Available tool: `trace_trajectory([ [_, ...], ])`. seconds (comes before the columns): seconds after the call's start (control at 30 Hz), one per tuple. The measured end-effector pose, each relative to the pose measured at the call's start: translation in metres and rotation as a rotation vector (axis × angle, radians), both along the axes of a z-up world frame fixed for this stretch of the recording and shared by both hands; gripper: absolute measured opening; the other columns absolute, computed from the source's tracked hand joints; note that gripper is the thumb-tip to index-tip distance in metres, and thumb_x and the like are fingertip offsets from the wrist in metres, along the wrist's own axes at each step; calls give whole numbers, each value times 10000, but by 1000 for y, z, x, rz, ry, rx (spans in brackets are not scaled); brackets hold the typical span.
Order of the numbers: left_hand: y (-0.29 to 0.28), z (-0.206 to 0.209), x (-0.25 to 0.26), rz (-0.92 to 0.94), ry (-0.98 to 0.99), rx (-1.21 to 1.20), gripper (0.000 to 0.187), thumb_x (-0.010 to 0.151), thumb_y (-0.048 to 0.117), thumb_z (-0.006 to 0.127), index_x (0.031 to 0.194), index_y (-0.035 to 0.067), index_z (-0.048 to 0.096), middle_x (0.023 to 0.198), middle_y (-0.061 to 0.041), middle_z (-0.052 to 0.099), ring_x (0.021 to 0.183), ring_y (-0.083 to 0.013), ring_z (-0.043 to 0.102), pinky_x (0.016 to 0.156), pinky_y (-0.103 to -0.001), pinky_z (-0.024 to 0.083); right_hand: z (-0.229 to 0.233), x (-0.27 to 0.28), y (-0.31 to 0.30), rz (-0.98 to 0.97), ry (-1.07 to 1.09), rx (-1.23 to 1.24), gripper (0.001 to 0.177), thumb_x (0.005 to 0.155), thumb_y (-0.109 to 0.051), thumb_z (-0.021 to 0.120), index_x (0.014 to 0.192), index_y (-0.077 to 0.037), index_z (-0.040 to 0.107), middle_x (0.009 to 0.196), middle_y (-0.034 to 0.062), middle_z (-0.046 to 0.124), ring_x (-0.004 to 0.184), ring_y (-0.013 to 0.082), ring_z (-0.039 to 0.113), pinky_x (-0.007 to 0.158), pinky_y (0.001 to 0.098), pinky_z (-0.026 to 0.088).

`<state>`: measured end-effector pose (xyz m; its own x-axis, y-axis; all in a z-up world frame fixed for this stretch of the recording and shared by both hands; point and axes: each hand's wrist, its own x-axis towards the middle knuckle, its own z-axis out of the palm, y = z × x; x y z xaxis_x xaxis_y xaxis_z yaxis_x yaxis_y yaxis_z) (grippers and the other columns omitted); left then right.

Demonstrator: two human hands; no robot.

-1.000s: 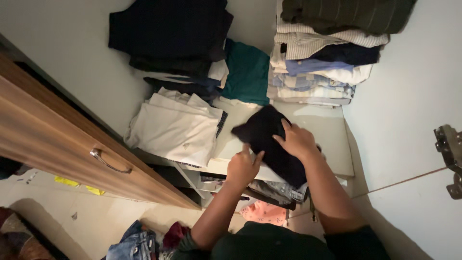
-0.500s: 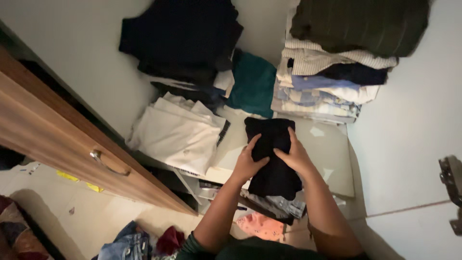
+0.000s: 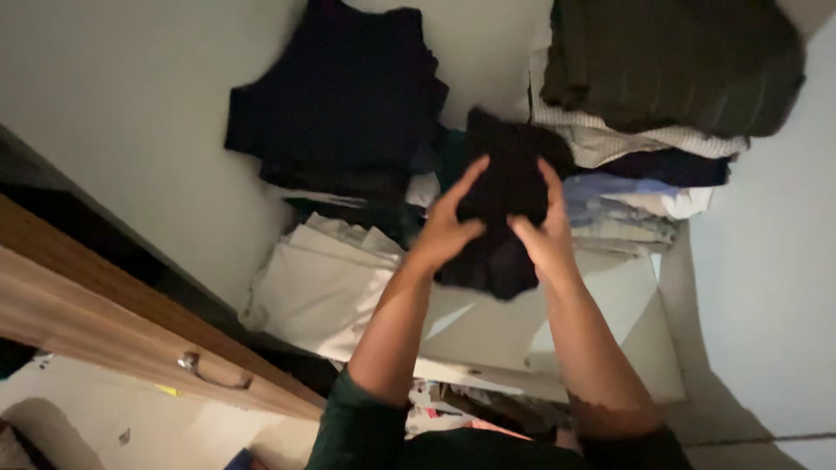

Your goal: The person folds several garments including a dark green shirt, a black top, a pair of jeans, and a dark blue top. Each item is picked up from a pile on the floor, folded by hand, and placed into a closet shelf.

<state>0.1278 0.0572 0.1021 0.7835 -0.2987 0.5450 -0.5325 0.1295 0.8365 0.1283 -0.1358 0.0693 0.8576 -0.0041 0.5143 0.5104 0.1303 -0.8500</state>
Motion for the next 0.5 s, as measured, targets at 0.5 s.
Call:
trace_trajectory([
  [0.5, -41, -162, 27, 673, -120, 1293, 689, 907, 200, 616, 1549, 68, 404, 1645, -167, 307, 1486, -392, 353, 1069, -573, 434, -83, 171, 44, -540, 414, -1270, 765, 895, -273, 667, 1602, -180, 392, 1776, 235, 160, 1483, 430, 376, 1186, 524, 392],
])
